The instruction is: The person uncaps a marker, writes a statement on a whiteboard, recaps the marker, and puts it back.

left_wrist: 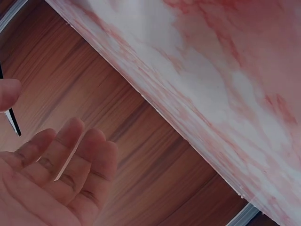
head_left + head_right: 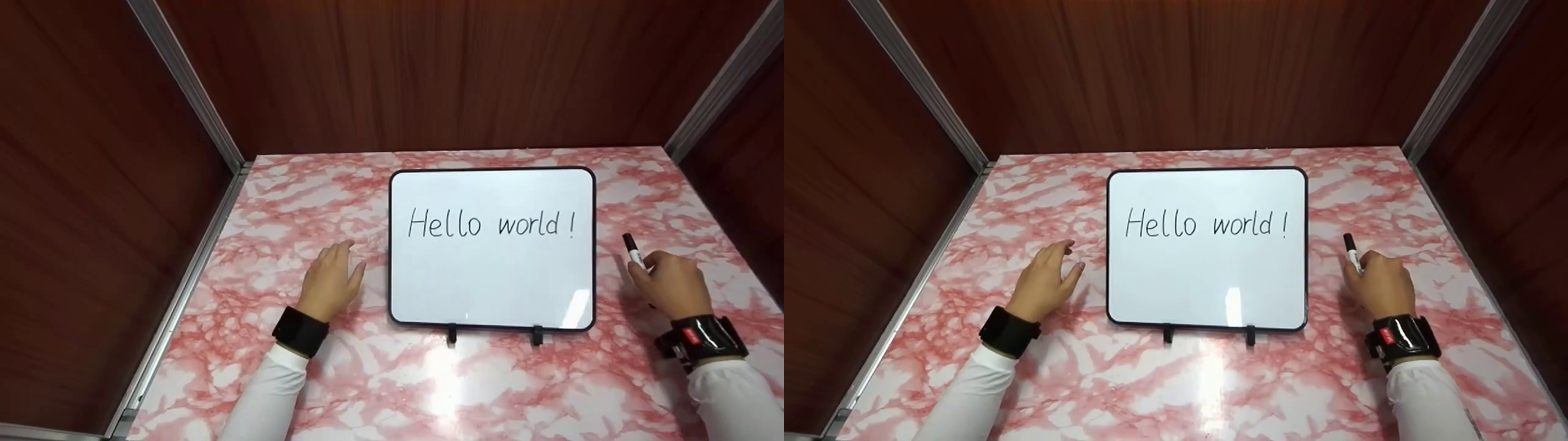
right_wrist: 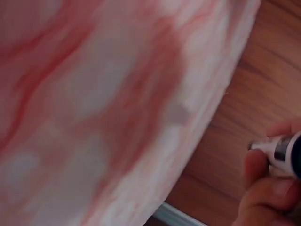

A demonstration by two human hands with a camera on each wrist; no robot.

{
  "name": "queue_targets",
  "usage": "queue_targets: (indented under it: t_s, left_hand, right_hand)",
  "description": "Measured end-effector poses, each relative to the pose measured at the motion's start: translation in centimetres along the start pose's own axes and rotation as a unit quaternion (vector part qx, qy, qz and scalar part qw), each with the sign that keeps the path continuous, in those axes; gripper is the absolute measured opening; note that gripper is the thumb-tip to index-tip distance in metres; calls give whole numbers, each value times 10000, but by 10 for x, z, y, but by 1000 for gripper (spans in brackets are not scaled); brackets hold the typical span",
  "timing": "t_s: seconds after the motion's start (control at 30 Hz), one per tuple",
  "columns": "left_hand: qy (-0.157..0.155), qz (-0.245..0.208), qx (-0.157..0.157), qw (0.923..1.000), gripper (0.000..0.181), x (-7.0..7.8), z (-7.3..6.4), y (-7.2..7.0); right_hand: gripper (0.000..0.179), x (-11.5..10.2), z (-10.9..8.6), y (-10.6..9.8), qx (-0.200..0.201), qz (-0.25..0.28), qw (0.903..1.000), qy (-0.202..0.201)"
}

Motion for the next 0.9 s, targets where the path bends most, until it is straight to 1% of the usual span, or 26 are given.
queue_targets:
  t_s: [0.1,0.2,0.33,0.5,0.63,0.8,0.9]
  left_hand:
    - [-60,-10,-63,10000,47,-3,-1,1]
    - [-195,129,-288,9993,51,-7,-2,5]
    - [-407,301,-654,9966,56,-13,-4,11]
    - [-582,372,-906,9935,59,-19,-7,15]
    - [-661,373,-989,9922,60,-21,-7,16]
    - [-692,388,-1002,9918,60,-21,-7,18]
    - [-729,409,-1051,9909,59,-21,-8,19]
  right_hand:
    - [40,11,0,8,-312,-24,9995,102]
    - [43,19,-3,15,-619,-94,9978,194]
    - [38,24,-3,20,-972,-187,9950,150]
    - [32,28,-3,23,-1296,-201,9912,180]
    - [28,31,-4,25,-1581,-169,9867,331]
    - [27,35,-4,26,-1959,-84,9788,595]
    - [27,37,-6,25,-2122,84,9736,838]
Point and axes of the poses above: each hand's wrist, its own z-axis towards the middle knuckle, its own y-axis out of the palm, x = y × z, the point moved 6 cm from there along z, towards the middle knuckle, and after that the axes turned 3 degrees about -x, right-handed, at the moved point
